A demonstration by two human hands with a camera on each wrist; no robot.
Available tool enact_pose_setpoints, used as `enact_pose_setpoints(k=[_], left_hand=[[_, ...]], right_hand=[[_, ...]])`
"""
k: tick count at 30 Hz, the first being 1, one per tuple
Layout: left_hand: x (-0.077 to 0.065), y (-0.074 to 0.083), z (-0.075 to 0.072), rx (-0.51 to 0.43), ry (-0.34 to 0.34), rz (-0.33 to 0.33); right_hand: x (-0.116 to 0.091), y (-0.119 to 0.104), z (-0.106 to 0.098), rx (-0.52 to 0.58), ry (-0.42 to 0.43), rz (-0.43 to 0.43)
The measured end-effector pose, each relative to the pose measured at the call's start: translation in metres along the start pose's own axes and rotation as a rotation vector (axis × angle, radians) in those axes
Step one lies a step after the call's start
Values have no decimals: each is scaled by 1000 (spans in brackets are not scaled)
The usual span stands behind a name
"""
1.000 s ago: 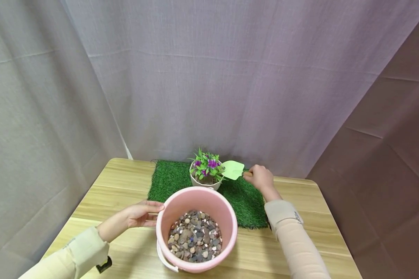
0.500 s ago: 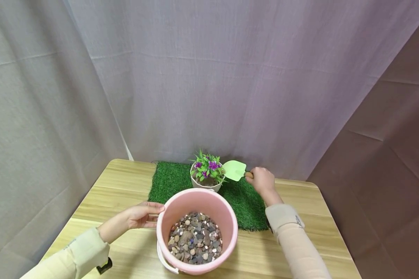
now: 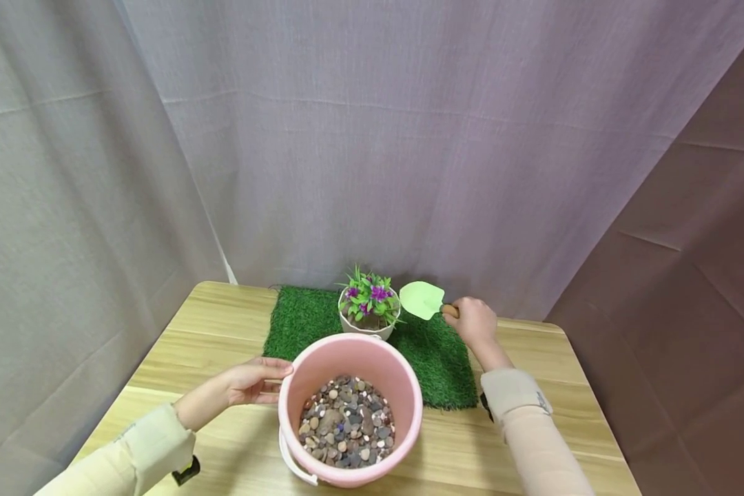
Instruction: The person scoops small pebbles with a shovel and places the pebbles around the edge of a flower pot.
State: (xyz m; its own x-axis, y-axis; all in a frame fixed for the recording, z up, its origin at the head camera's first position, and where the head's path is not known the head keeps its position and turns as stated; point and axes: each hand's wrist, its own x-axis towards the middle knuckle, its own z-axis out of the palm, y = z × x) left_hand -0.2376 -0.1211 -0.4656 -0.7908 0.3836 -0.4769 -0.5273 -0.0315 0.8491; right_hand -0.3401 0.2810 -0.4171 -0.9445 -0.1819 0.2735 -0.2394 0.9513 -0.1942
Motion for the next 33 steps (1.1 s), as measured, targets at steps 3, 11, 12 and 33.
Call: enact_pose_setpoints(k=[3, 11, 12, 33], left_hand=[[1, 0, 0, -5, 1, -9], [2, 3, -2, -5, 7, -17], [2, 3, -2, -6, 1, -14], [-1, 3, 1, -4, -10, -10]], right_hand=[[-6, 4, -5, 30, 20, 11], [-19, 7, -19, 120, 61, 25], [-20, 7, -21, 130, 68, 25], [-32, -35, -48, 195, 129, -94]])
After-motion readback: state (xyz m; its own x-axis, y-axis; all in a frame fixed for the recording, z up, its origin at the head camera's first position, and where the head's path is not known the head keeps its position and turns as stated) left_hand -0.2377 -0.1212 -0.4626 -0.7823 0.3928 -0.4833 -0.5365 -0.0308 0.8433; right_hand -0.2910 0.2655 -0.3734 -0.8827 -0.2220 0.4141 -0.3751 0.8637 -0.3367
